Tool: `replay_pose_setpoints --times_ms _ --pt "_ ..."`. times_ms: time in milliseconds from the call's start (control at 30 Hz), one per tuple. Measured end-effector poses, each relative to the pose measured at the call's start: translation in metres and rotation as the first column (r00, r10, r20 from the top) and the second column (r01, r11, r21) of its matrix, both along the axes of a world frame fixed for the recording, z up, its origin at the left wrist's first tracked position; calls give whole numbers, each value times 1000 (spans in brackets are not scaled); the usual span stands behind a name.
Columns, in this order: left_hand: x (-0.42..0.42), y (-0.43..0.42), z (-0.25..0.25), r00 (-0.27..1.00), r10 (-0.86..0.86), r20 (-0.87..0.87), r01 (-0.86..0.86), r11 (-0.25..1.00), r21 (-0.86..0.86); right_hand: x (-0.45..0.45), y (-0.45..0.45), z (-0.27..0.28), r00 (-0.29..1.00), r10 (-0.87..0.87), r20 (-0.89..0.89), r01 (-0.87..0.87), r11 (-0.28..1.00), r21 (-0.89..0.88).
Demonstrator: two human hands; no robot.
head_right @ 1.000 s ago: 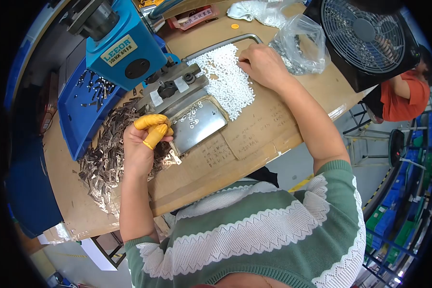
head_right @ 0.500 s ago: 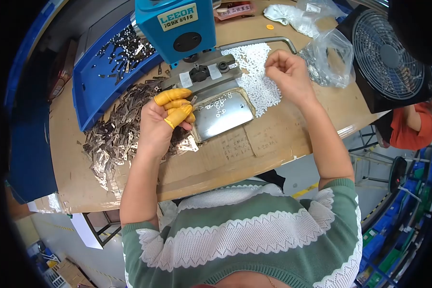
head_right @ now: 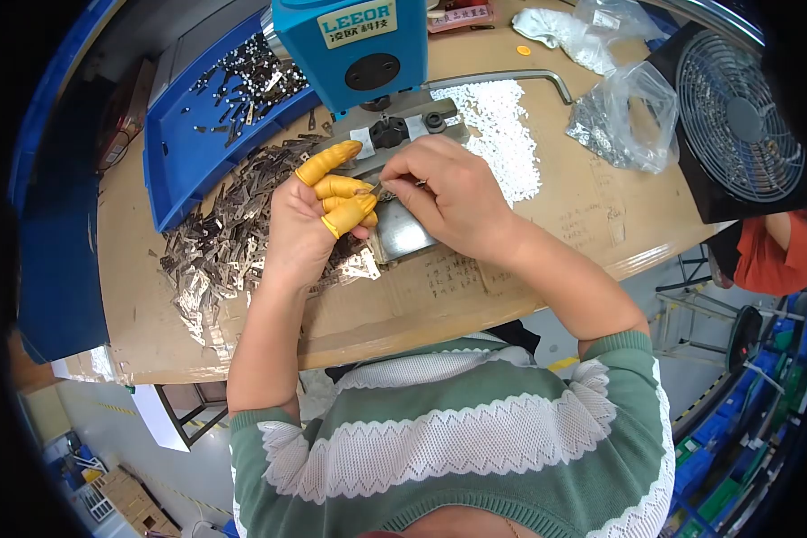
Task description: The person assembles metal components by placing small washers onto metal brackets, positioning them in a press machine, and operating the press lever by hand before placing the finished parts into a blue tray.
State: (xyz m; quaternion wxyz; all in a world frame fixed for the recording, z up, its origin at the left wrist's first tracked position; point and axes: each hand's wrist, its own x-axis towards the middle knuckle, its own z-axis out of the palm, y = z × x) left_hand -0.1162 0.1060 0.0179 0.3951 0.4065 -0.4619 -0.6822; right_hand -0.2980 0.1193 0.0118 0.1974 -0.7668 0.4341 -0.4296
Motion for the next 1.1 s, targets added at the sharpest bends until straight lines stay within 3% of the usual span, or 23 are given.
replay_pose_setpoints --times_ms 33,133,233,333,433,700,900,933,1000,1100 --pt "-1 0 0 1000 -7 19 8 1000 -11 0 0 0 999 -13 -31 11 998 -57" --pt "-2 -2 -1 998 -51 21 52 998 -21 -6 5 10 986 -39 161 -33 905 423" --pt "3 -12 2 992 -121 -27 121 993 3 -9 11 17 983 -41 180 -16 953 303" --pt "-1 -26 19 990 -113 79 113 994 1 -18 9 15 989 -101 112 114 987 -111" --pt "-9 -40 24 995 -26 94 37 993 -114 -34 9 22 979 -161 129 170 984 -59" --pt "-18 -61 22 994 42 99 -28 990 -136 -75 12 47 938 -262 227 300 941 -154" --pt "-18 -64 19 998 58 -32 -60 996 -71 -90 21 94 875 -109 472 264 924 -276" --pt "-17 -65 18 997 42 -72 -47 996 -69 -91 24 103 821 -6 572 213 931 -296" --pt "-15 -68 15 988 5 -156 -16 998 -67 -91 36 125 767 201 609 26 939 -344" --pt "-16 -65 17 989 39 -145 -44 999 -29 -104 62 132 777 372 508 -249 922 -295"
